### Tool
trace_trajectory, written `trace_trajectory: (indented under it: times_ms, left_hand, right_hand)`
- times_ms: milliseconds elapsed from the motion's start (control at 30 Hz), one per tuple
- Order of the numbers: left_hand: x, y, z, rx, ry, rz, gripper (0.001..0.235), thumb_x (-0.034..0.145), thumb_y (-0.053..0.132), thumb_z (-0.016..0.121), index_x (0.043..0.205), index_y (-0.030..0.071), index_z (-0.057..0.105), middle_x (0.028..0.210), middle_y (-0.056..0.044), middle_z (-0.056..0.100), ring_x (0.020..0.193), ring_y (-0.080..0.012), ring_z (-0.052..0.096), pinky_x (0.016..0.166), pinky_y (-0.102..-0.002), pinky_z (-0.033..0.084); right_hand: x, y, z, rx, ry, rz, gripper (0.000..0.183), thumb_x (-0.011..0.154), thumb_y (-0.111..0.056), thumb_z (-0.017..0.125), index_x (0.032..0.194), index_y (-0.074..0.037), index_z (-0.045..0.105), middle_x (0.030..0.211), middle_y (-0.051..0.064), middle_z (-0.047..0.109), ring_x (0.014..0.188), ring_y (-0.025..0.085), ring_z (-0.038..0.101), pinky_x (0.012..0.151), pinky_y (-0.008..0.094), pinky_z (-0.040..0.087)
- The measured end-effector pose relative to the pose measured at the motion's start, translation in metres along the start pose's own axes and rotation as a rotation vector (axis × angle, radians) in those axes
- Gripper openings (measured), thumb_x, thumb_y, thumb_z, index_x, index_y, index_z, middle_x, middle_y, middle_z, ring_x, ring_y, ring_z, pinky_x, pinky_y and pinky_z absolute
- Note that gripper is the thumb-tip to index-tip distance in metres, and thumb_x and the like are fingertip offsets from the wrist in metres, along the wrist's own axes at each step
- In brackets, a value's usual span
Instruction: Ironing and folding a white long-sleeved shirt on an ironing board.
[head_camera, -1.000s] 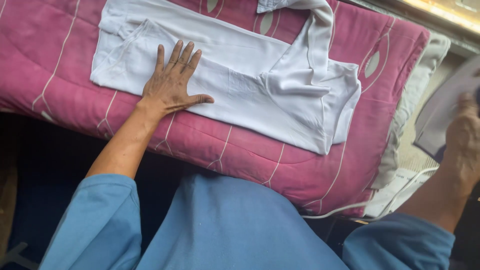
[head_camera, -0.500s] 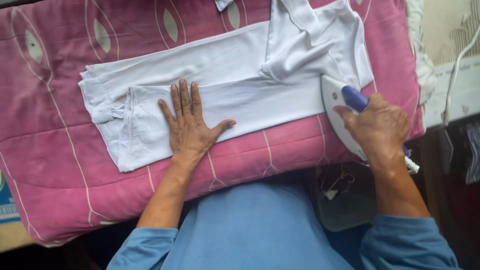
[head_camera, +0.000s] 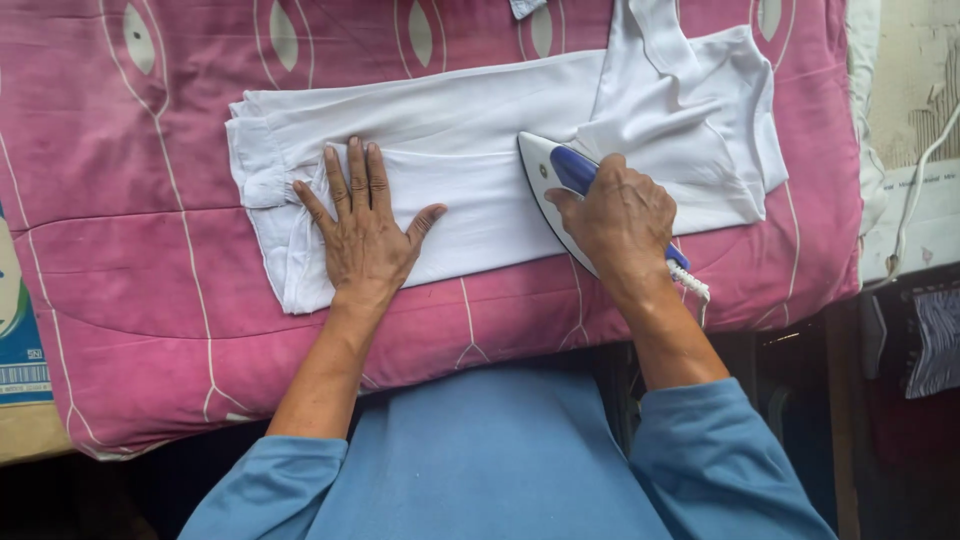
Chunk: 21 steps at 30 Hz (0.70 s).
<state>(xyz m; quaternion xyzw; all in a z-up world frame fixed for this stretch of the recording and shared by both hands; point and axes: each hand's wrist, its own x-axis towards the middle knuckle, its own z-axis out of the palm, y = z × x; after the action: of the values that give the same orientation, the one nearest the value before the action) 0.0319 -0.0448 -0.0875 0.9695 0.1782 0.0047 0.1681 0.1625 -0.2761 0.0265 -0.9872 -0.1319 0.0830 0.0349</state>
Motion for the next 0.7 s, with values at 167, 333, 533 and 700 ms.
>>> trace_trajectory:
  times_ms: [167,333,533,700]
  left_hand:
    - [0.001,0.003,-0.004,-0.008,-0.003,-0.008,0.116,0.09,0.089,0.015,0.165,0.001,0.013,0.172,-0.017,0.003,0.154,-0.0354,-0.01,0.113,-0.069,-0.02]
    - [0.001,-0.002,0.0,0.116,-0.009,0.001,0.119,0.092,0.092,0.017,0.168,0.002,0.007,0.172,-0.015,-0.008,0.153,-0.0331,-0.018,0.113,-0.067,-0.022]
    - [0.002,0.006,-0.007,0.014,0.049,-0.001,0.112,0.091,0.087,0.037,0.163,0.003,0.023,0.17,-0.019,0.016,0.155,-0.041,0.004,0.116,-0.072,-0.007]
    - [0.0,0.008,-0.009,0.003,0.055,0.001,0.111,0.091,0.085,0.039,0.163,0.003,0.023,0.169,-0.021,0.018,0.155,-0.0418,0.006,0.116,-0.073,-0.007]
  right_hand:
    - [-0.01,0.02,-0.004,-0.049,-0.011,-0.021,0.051,0.085,-0.048,0.085,0.085,-0.002,0.065,0.068,0.016,0.071,0.048,0.03,0.066,0.053,0.042,0.053]
    - [0.009,0.011,-0.003,-0.062,-0.001,-0.045,0.052,0.084,-0.049,0.086,0.088,-0.001,0.068,0.072,0.017,0.073,0.05,0.031,0.068,0.055,0.041,0.054]
    - [0.022,0.043,-0.006,-0.131,-0.152,-0.03,0.057,0.086,-0.06,0.072,0.098,-0.005,0.065,0.087,0.022,0.074,0.085,0.046,0.074,0.074,0.055,0.056]
    - [0.014,0.115,-0.018,-0.263,-0.148,0.033,0.058,0.089,-0.062,0.072,0.097,-0.005,0.068,0.085,0.021,0.075,0.084,0.042,0.076,0.073,0.048,0.057]
